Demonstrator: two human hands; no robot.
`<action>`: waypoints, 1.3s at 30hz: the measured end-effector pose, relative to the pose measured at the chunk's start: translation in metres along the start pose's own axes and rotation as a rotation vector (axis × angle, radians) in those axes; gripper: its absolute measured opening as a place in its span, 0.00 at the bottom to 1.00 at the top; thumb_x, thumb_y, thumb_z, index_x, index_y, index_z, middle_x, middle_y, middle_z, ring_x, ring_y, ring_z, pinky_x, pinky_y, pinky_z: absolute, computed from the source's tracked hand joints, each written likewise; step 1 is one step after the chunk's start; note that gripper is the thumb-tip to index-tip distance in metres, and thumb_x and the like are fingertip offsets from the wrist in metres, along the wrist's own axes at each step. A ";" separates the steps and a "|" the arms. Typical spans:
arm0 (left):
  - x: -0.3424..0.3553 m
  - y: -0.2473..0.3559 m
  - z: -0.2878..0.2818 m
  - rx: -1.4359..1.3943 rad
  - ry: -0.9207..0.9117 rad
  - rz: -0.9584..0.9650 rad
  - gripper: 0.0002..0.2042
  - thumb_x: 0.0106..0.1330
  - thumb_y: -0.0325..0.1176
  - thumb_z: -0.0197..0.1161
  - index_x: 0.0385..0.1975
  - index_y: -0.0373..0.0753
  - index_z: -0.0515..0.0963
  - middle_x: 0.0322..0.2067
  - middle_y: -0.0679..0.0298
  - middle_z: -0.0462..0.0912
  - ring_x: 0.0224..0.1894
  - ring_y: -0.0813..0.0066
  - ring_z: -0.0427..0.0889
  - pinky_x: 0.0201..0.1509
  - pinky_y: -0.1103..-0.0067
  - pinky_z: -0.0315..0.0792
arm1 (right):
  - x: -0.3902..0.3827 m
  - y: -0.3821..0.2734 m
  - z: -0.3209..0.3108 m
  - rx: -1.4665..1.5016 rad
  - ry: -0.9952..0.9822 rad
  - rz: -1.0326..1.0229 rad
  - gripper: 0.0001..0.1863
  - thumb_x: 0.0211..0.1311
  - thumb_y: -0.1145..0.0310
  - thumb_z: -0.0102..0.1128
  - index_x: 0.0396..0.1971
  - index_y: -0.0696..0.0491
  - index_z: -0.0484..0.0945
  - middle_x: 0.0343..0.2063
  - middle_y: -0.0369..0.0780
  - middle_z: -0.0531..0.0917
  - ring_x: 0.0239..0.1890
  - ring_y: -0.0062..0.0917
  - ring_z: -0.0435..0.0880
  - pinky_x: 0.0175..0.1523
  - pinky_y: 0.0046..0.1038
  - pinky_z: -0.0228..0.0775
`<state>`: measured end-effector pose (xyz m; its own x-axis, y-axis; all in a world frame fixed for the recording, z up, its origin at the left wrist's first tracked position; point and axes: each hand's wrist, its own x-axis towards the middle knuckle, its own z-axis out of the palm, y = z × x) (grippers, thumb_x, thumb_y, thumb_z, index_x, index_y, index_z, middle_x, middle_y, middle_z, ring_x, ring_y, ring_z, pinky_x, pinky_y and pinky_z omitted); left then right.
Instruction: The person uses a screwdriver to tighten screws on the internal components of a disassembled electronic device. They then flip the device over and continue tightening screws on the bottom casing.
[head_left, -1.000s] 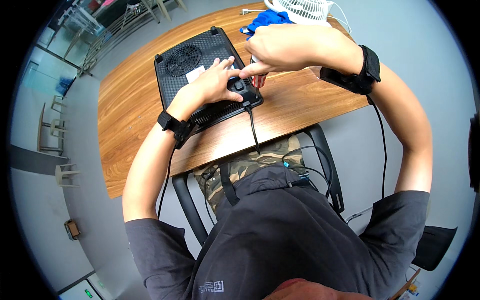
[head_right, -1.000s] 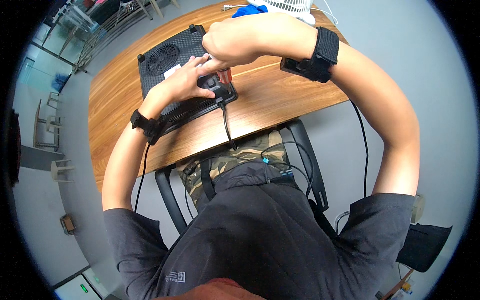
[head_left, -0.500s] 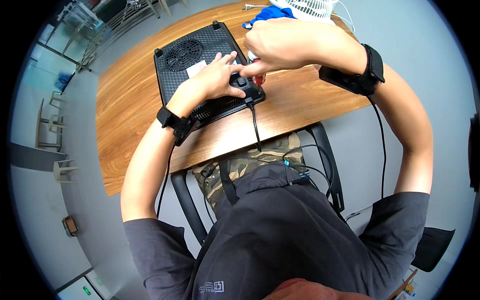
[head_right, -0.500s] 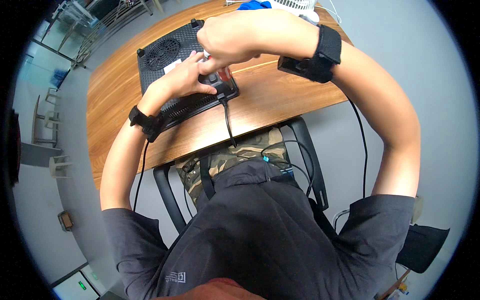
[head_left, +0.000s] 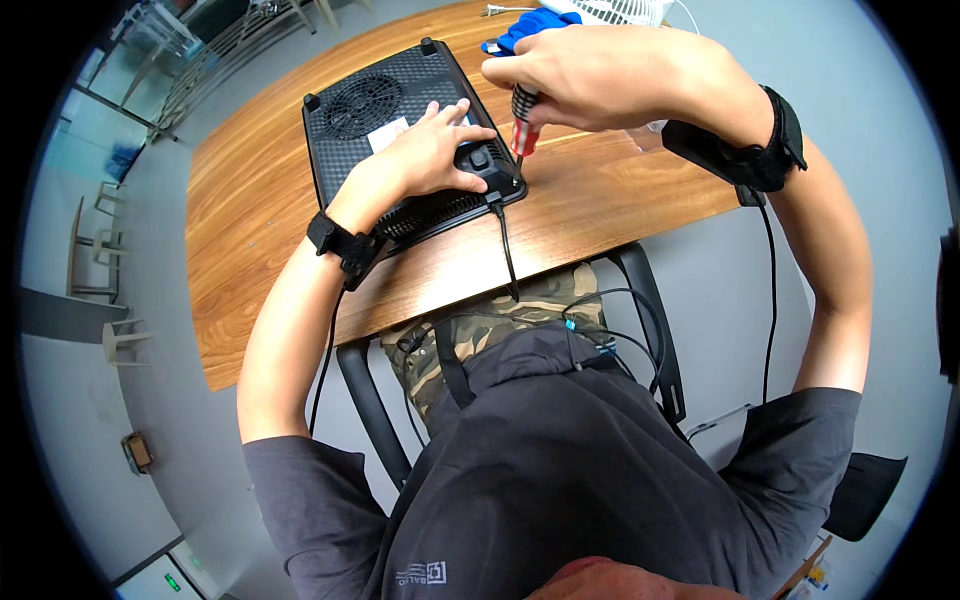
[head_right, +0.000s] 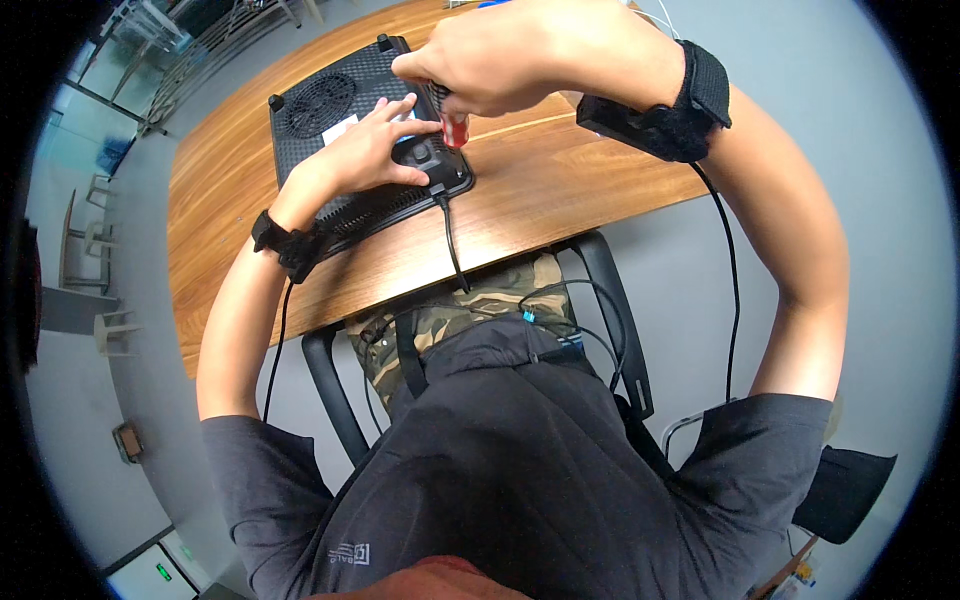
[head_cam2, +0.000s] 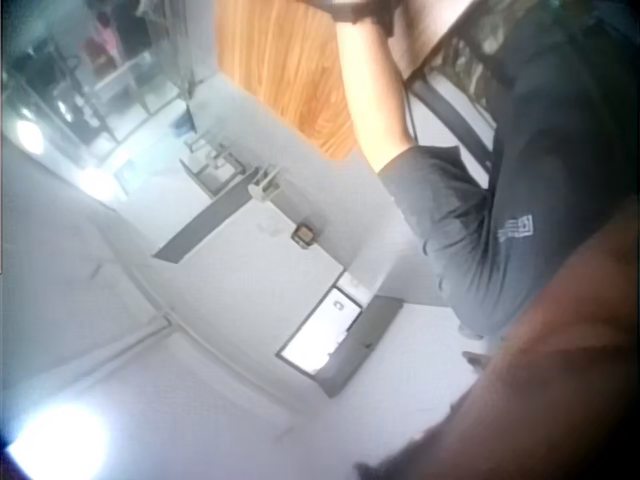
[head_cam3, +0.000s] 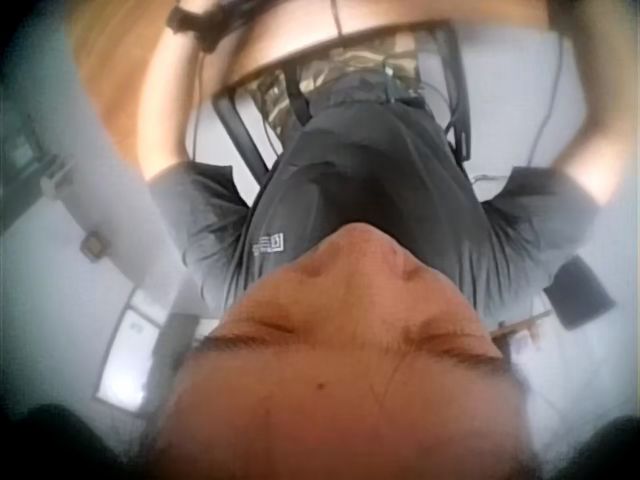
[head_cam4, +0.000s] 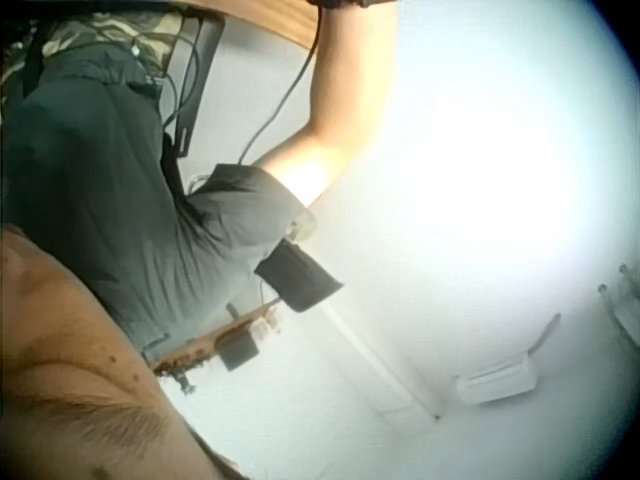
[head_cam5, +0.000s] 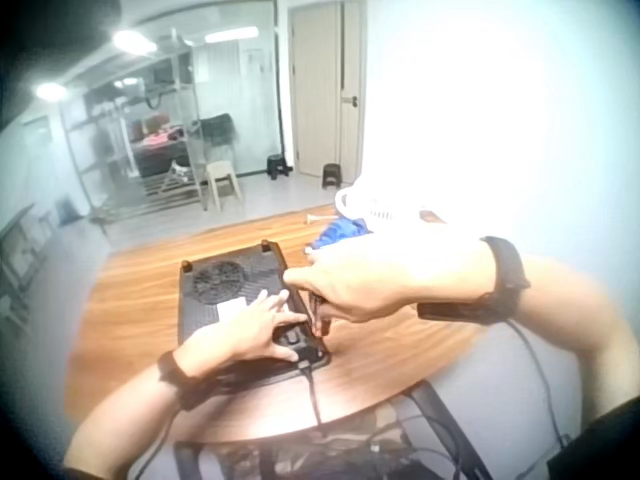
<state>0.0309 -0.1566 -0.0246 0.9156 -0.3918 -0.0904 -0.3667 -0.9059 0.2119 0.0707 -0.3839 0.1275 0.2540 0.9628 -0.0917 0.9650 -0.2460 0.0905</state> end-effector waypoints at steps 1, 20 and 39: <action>0.001 -0.002 0.002 -0.006 0.004 0.012 0.39 0.52 0.57 0.77 0.67 0.60 0.73 0.76 0.50 0.53 0.76 0.37 0.51 0.70 0.39 0.60 | 0.002 0.001 0.005 -0.061 0.044 0.003 0.14 0.73 0.59 0.57 0.40 0.57 0.75 0.25 0.44 0.83 0.28 0.36 0.85 0.36 0.33 0.77; 0.001 -0.002 -0.002 -0.019 0.006 0.062 0.39 0.53 0.56 0.76 0.67 0.58 0.72 0.74 0.47 0.56 0.75 0.36 0.54 0.72 0.46 0.61 | 0.006 0.001 0.016 -0.277 0.197 0.038 0.36 0.76 0.47 0.50 0.10 0.58 0.76 0.10 0.44 0.77 0.16 0.35 0.81 0.28 0.31 0.77; 0.006 -0.001 -0.008 -0.071 -0.101 0.044 0.39 0.53 0.56 0.76 0.67 0.54 0.73 0.75 0.47 0.55 0.75 0.32 0.51 0.76 0.49 0.56 | 0.022 -0.002 0.017 -0.038 0.174 0.043 0.30 0.72 0.48 0.54 0.24 0.63 0.81 0.18 0.52 0.81 0.23 0.44 0.84 0.30 0.36 0.78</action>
<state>0.0386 -0.1567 -0.0173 0.8763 -0.4483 -0.1764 -0.3902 -0.8752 0.2858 0.0759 -0.3639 0.1086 0.2768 0.9571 0.0860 0.9496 -0.2861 0.1279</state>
